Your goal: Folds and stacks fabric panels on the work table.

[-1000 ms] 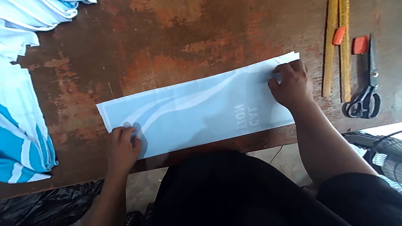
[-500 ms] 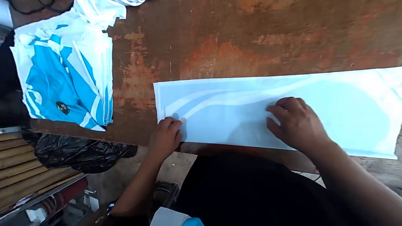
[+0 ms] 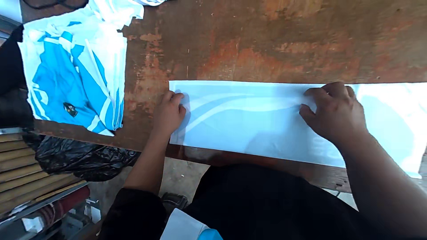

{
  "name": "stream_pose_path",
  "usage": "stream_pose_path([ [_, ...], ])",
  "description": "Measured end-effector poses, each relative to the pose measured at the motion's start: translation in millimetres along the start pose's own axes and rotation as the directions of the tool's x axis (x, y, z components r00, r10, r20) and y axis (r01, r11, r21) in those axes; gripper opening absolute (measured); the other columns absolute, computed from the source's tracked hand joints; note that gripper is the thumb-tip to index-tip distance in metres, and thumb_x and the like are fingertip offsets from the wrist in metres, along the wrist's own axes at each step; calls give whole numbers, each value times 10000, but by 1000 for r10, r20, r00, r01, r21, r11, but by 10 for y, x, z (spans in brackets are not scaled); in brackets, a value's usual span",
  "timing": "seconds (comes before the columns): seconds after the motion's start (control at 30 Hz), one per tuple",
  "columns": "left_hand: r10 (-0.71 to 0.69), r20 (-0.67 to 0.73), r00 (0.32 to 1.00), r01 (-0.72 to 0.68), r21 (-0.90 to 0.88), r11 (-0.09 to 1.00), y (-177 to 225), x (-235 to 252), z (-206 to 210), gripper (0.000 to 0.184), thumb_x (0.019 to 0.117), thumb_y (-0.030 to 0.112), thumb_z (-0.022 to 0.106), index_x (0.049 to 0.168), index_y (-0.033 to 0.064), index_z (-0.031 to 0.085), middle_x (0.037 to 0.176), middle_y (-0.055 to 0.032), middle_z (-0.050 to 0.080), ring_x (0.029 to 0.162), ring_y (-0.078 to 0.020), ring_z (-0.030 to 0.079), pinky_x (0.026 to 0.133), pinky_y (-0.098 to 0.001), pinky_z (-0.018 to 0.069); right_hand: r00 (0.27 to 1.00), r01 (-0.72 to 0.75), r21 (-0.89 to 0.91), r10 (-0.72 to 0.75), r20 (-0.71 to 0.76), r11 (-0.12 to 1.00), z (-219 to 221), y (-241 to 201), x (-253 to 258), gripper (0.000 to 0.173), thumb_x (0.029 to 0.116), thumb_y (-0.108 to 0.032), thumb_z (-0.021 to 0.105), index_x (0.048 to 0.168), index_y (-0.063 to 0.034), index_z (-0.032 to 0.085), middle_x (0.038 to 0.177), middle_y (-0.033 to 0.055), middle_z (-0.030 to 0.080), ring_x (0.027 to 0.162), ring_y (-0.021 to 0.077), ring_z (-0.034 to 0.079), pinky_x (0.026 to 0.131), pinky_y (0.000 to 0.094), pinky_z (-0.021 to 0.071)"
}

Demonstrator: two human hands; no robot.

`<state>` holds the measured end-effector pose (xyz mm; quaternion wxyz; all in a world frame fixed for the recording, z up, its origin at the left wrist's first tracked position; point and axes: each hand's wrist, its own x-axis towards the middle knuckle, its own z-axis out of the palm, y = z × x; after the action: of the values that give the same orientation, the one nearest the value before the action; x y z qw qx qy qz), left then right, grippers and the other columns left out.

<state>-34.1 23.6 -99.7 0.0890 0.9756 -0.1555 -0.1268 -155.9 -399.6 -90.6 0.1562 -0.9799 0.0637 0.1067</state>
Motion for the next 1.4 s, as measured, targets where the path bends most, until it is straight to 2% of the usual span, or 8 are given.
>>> stream_pose_path([
  [0.17, -34, -32, 999, 35, 17, 999, 44, 120, -52, 315, 982, 161, 573, 1268, 85, 682, 1278, -185, 627, 1188, -388, 608, 924, -580, 524, 991, -81, 13, 82, -103, 997, -17, 264, -177, 365, 987, -226, 615, 1254, 21, 644, 1278, 339, 563, 1191, 583, 525, 896, 721, 448],
  [0.3, 136, -163, 977, -149, -70, 986, 120, -10, 182, 483, 1022, 399, 554, 1384, 85, 616, 1475, -216, 513, 1400, -403, 455, 1141, -568, 383, 964, -158, 43, 164, -208, 986, 87, 477, -540, 464, 994, -358, 576, 1315, -28, 636, 1394, 289, 526, 1280, 551, 465, 971, 730, 371],
  [0.4, 245, -139, 960, -252, -35, 967, 66, -104, 424, 624, 1034, 539, 441, 1497, 128, 524, 1627, -174, 371, 1544, -359, 277, 1241, -585, 227, 944, -211, 46, 215, -250, 976, 232, 584, -798, 579, 990, -463, 554, 1407, -65, 594, 1503, 258, 472, 1399, 522, 396, 1074, 734, 314],
  [0.57, 238, -118, 964, -244, -38, 969, -138, -58, 394, 634, 1023, 509, 422, 1519, 120, 496, 1655, -167, 326, 1560, -353, 239, 1250, -570, 212, 928, -250, 10, 242, -283, 968, 408, 583, -1099, 661, 1007, -559, 481, 1457, -80, 557, 1571, 217, 435, 1475, 455, 351, 1154, 671, 287],
  [0.7, 268, -169, 948, -279, -48, 959, -100, -128, 360, 606, 1034, 491, 450, 1442, 59, 566, 1591, -215, 416, 1520, -395, 316, 1233, -571, 249, 910, -198, 51, 203, -361, 979, 433, 422, -1110, 440, 991, -379, 584, 1272, -58, 696, 1316, 230, 619, 1227, 463, 560, 977, 641, 440],
  [0.83, 302, -189, 934, -313, -32, 949, -67, -207, 458, 593, 1033, 483, 450, 1408, 47, 596, 1553, -259, 446, 1493, -428, 356, 1220, -566, 285, 892, -211, 79, 225, -392, 974, 478, 361, -1053, 361, 987, -337, 582, 1233, -108, 715, 1241, 208, 639, 1139, 440, 588, 884, 606, 468],
  [1.17, 328, -190, 925, -337, -11, 942, -91, -210, 456, 602, 1025, 467, 451, 1405, 23, 595, 1537, -305, 440, 1481, -453, 361, 1220, -540, 284, 810, -430, 94, 430, -399, 898, 576, 520, -1715, 380, 971, -306, 561, 1248, -89, 704, 1188, 233, 627, 1093, 450, 589, 858, 602, 470],
  [1.4, 266, -271, 925, -279, -7, 960, -48, -294, 420, 434, 1000, 320, 539, 1182, -40, 698, 1291, -318, 606, 1275, -457, 544, 1121, -530, 390, 823, -418, 149, 443, -355, 896, 371, 582, -1446, 325, 961, -260, 615, 1186, -46, 712, 1169, 269, 642, 1105, 487, 601, 888, 638, 486],
])
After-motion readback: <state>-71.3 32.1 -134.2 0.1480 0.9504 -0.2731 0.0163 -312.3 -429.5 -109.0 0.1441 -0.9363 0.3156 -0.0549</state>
